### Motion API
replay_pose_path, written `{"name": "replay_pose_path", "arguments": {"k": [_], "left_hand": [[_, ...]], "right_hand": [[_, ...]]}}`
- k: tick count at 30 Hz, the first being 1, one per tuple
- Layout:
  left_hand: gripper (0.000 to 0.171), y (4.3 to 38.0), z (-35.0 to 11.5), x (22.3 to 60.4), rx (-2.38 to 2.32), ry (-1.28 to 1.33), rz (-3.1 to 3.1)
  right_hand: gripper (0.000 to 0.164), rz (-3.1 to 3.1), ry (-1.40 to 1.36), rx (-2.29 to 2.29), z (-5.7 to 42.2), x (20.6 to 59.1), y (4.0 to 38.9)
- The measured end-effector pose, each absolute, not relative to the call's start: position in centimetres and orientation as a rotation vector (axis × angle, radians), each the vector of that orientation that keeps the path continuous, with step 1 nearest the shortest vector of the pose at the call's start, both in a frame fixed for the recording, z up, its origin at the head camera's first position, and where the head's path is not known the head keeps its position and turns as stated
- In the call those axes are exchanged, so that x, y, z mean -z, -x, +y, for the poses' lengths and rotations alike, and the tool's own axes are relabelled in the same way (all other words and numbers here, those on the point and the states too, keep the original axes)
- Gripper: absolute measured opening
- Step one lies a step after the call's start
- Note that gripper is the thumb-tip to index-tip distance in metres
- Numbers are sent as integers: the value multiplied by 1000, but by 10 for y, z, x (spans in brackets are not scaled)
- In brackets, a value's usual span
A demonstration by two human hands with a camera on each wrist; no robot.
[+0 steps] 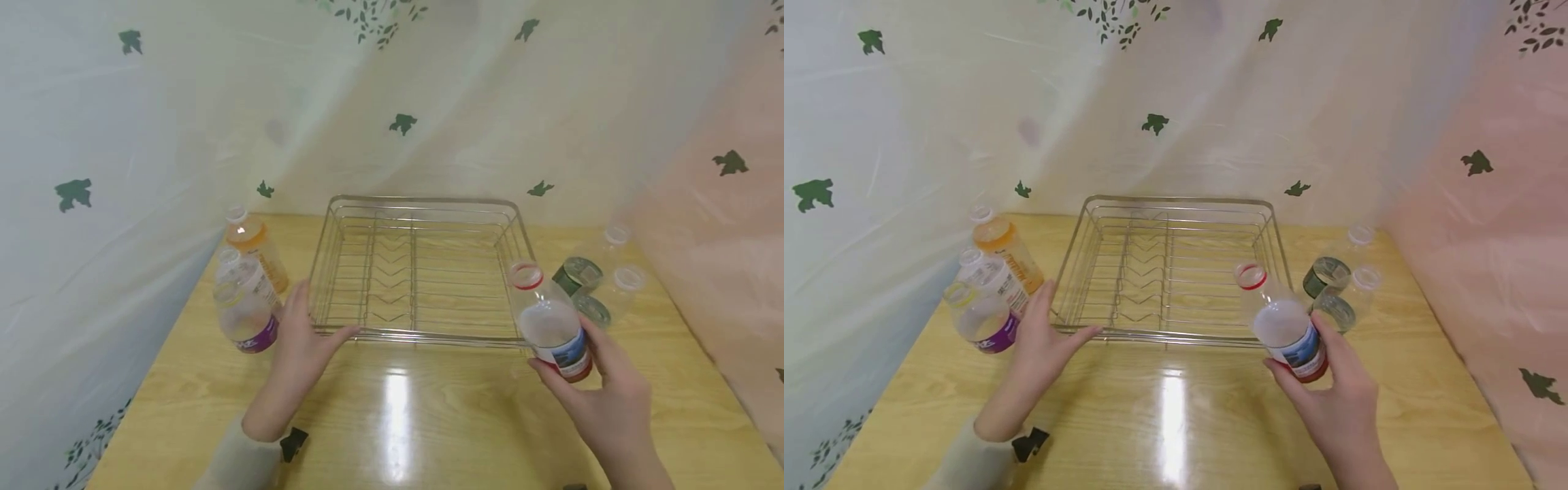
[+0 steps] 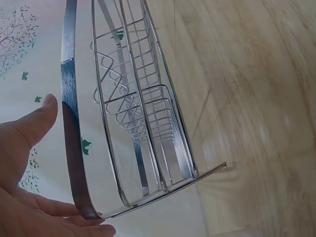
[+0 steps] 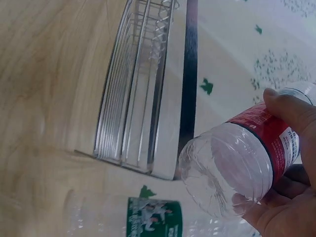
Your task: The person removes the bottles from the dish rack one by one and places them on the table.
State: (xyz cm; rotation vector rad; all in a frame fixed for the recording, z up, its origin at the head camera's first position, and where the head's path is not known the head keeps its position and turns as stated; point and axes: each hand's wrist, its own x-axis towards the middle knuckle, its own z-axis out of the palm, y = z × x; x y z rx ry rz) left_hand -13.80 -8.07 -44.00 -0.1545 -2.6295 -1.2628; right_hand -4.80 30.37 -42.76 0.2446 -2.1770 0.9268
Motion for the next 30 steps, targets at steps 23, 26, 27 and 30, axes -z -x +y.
{"name": "replay_pose_path", "arguments": {"k": [23, 26, 27, 30], "left_hand": [[124, 141, -81, 452, 1338, 20, -2736], [122, 141, -82, 452, 1363, 22, -2732], [121, 141, -82, 452, 1372, 19, -2733], [120, 141, -84, 451, 1383, 21, -2735]], "right_hand": [[73, -2243, 446, -1486, 319, 454, 18], [72, -2287, 489, -1472, 320, 459, 18], [72, -2301, 502, -1469, 321, 461, 19], [73, -2323, 539, -1485, 320, 465, 21]]}}
